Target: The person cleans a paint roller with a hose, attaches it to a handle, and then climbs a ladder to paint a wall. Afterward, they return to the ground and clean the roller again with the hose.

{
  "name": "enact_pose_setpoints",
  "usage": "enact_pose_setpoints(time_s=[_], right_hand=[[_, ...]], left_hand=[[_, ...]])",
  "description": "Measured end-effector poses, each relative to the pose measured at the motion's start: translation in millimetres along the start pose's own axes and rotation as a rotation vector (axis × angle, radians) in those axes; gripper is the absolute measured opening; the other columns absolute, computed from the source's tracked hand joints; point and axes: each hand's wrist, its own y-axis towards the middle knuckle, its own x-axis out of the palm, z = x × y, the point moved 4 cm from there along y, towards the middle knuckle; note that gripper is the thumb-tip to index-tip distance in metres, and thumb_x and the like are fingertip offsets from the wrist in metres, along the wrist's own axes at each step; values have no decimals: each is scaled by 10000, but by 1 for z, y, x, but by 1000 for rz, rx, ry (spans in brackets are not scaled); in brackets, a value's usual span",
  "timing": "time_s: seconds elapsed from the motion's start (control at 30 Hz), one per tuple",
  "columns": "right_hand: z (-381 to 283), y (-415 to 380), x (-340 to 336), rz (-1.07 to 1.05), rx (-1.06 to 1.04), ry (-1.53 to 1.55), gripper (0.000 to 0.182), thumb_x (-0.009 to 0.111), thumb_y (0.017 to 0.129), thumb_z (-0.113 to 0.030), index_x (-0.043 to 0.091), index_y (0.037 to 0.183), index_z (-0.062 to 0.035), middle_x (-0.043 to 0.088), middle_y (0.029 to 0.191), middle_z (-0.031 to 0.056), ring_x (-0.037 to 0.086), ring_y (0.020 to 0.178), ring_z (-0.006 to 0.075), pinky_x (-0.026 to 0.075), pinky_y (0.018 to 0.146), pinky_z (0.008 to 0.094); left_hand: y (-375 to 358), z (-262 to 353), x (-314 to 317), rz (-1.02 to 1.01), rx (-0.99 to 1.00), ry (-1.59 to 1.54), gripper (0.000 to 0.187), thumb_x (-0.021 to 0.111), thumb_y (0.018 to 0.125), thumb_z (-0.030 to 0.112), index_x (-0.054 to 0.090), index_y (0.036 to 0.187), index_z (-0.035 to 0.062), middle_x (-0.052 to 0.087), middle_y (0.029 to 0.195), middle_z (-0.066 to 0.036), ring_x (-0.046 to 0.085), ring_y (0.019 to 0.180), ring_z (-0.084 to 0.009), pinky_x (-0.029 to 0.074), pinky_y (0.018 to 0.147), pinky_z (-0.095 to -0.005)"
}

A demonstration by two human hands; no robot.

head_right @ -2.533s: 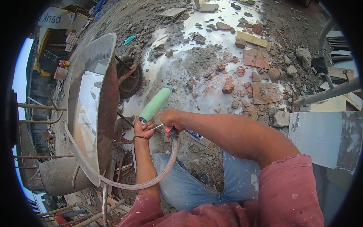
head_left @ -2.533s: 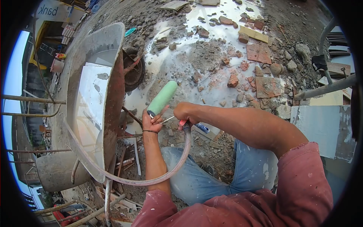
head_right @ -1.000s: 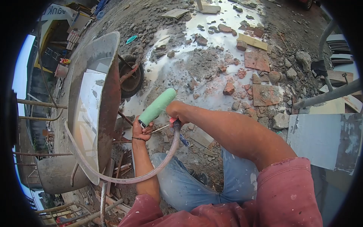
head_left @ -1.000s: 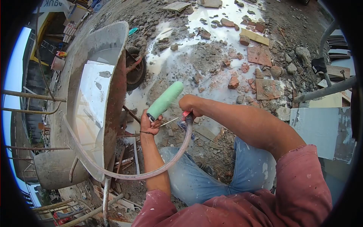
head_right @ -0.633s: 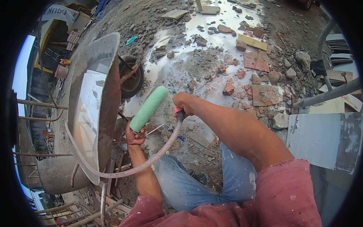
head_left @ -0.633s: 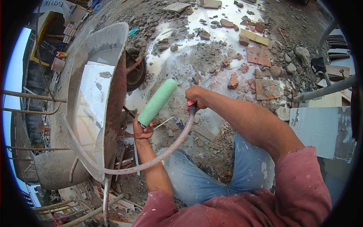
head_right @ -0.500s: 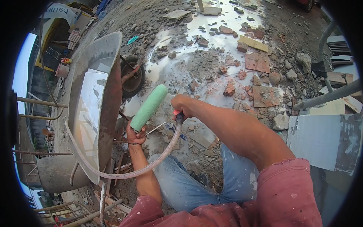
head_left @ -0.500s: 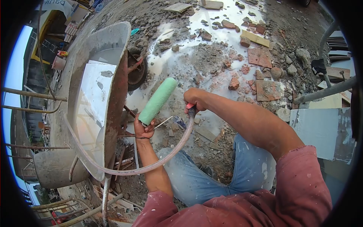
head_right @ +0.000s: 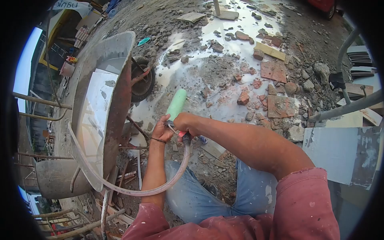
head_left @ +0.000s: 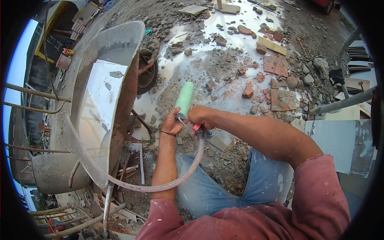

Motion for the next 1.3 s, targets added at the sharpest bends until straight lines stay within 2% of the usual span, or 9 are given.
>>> enact_pose_setpoints(time_s=[0.17,0.23,0.53,0.63,0.7,0.83,0.87,1.0,1.3], right_hand=[[2,11,-15,8,25,56,162,403,953,-39,518,983,71,513,797,163,617,591,278,572,513,521],[1,8,-18,68,46,96,153,413,951,-39,516,975,72,519,796,167,620,597,282,572,513,523],[6,13,-23,26,19,186,162,493,947,-74,533,905,78,541,788,166,634,643,301,583,530,542],[12,16,-28,2,-30,-232,323,555,963,-240,570,826,52,543,772,149,636,681,311,560,607,548],[7,26,-23,52,-442,-1047,509,445,1004,-441,667,972,16,634,848,182,670,929,409,519,770,577],[2,28,-5,3,-275,-28,748,498,900,-681,602,1170,9,598,1059,223,596,1013,394,412,952,547],[4,36,-1,-68,-203,186,613,667,875,-494,562,1194,19,562,1126,235,588,977,385,461,866,542],[16,49,-4,275,-6,551,454,758,700,55,558,1108,56,588,1049,219,619,917,378,522,675,539],[-21,78,-24,25,74,526,390,776,770,-33,546,1085,-21,633,886,147,654,677,325,543,588,513]], left_hand=[[7,0,-16,-16,-117,-132,391,661,874,165,517,1204,14,601,1063,-135,610,820,-196,536,582,-267],[-2,5,-7,-52,-171,-244,355,623,902,189,497,1170,-6,578,918,-155,511,598,-139,372,385,-193],[-23,4,16,24,-197,-230,466,428,991,470,486,1145,34,527,756,-115,355,411,-77,229,332,-185],[-30,1,25,9,-196,-208,407,435,991,447,541,1096,68,507,737,-93,372,415,-64,250,323,-174],[-33,-1,32,-21,-198,-221,425,435,993,452,523,1098,49,527,742,-104,383,417,-76,256,328,-184],[-37,-9,52,-43,-85,-61,412,477,992,426,514,1087,27,567,723,-102,421,423,-99,286,335,-207],[-35,-14,48,-32,-58,39,351,539,983,376,518,1091,43,558,693,-71,439,441,-96,285,347,-214],[-43,-30,68,105,68,608,348,551,984,317,430,1200,73,556,793,-33,435,451,-74,273,360,-200],[-86,-28,94,224,155,429,279,568,959,334,427,1025,102,473,749,-27,393,436,-69,266,369,-219]])
